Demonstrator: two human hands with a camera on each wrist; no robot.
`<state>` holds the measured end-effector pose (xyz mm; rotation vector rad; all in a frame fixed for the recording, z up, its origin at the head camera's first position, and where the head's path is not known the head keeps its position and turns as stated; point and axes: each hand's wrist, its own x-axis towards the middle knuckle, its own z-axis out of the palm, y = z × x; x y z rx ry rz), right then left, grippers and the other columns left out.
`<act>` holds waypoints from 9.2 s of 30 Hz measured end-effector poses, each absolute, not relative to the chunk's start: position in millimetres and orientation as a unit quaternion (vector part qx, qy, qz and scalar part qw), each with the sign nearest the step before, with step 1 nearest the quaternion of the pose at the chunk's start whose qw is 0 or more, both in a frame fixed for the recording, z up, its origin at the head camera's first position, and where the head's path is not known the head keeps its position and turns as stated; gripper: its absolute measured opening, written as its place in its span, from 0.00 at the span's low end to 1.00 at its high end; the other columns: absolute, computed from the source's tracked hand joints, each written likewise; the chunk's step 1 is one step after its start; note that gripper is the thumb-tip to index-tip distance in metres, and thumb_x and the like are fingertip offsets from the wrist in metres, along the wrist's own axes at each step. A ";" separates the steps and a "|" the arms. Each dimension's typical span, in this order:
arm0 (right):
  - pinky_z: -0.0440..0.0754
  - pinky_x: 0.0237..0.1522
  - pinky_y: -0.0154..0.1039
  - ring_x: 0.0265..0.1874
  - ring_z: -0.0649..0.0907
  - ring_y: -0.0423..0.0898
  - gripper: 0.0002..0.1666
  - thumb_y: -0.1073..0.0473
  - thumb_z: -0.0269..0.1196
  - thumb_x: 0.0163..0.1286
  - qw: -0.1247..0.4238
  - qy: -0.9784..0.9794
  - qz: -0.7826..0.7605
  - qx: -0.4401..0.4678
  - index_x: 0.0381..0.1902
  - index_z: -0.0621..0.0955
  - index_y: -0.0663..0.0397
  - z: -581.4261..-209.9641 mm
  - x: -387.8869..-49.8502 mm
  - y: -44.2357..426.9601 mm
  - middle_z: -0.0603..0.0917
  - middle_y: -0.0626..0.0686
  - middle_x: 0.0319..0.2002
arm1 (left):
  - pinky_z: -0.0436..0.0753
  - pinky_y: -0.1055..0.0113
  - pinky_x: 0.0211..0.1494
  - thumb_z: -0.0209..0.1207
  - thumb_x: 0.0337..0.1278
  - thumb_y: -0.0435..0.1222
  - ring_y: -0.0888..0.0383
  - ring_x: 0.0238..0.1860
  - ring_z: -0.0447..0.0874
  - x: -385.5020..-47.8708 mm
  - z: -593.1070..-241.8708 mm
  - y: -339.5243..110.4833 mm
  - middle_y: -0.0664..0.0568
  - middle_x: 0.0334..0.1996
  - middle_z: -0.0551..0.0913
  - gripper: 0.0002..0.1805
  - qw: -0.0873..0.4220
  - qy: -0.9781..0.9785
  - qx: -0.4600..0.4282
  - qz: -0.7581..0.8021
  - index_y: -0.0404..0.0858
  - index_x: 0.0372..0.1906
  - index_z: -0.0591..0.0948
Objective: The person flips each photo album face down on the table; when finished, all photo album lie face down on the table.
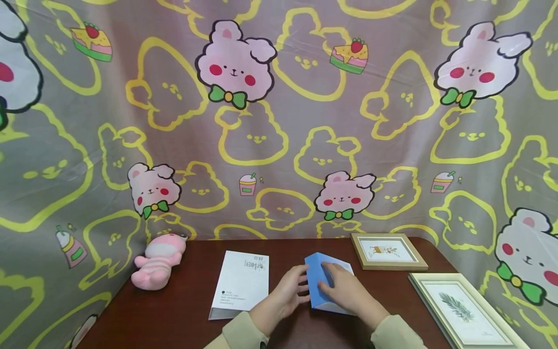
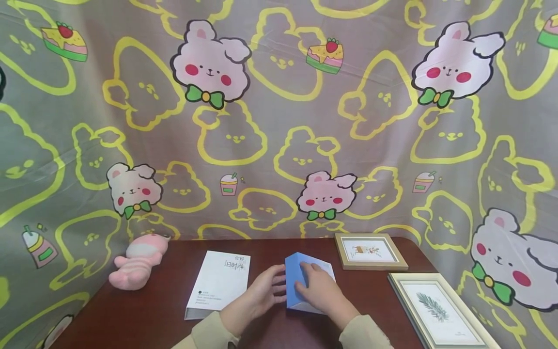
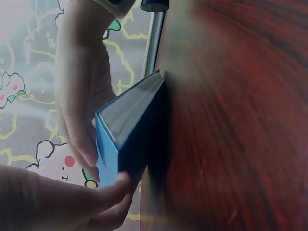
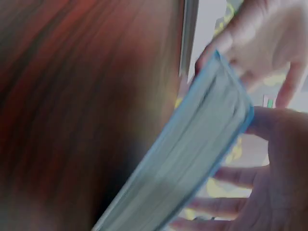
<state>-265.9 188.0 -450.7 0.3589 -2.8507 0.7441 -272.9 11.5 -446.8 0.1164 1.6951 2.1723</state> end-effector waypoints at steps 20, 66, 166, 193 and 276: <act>0.82 0.24 0.55 0.35 0.79 0.64 0.28 0.53 0.76 0.50 0.201 -0.973 0.076 0.082 0.45 0.79 0.60 -439.5 -255.6 128.2 0.75 0.66 0.39 | 0.78 0.41 0.56 0.45 0.75 0.45 0.34 0.60 0.73 -272.1 -445.9 8.1 0.25 0.62 0.67 0.32 0.183 0.554 0.024 0.812 0.23 0.68 0.63; 0.82 0.31 0.51 0.28 0.81 0.54 0.34 0.55 0.74 0.58 0.116 -0.963 0.240 0.041 0.62 0.80 0.59 -388.7 -260.8 156.0 0.80 0.66 0.49 | 0.62 0.30 0.67 0.26 0.79 0.61 0.25 0.72 0.58 -286.4 -465.2 0.4 0.24 0.73 0.59 0.44 0.330 0.507 0.072 0.793 0.28 0.77 0.58; 0.56 0.71 0.66 0.74 0.54 0.75 0.54 0.31 0.33 0.81 -0.143 -0.716 0.680 -0.068 0.75 0.52 0.80 -461.7 -267.8 267.2 0.52 0.78 0.75 | 0.70 0.28 0.59 0.28 0.76 0.66 0.26 0.70 0.61 -285.9 -460.8 -16.4 0.25 0.73 0.60 0.47 0.343 0.534 0.064 0.770 0.32 0.78 0.61; 0.70 0.61 0.67 0.64 0.71 0.75 0.36 0.53 0.59 0.76 0.047 -0.935 0.351 -0.019 0.69 0.68 0.77 -461.9 -271.4 252.8 0.70 0.78 0.65 | 0.82 0.51 0.51 0.57 0.71 0.40 0.49 0.51 0.82 -275.7 -453.0 -8.4 0.45 0.51 0.83 0.26 0.170 0.807 0.217 0.522 0.31 0.67 0.74; 0.79 0.55 0.62 0.63 0.73 0.76 0.39 0.32 0.63 0.68 -0.008 -0.957 0.193 0.217 0.73 0.74 0.36 -464.6 -272.6 7.3 0.67 0.74 0.70 | 0.75 0.46 0.58 0.57 0.70 0.39 0.46 0.52 0.79 -296.5 -457.9 -188.4 0.36 0.55 0.82 0.29 0.047 0.884 0.035 0.464 0.20 0.66 0.72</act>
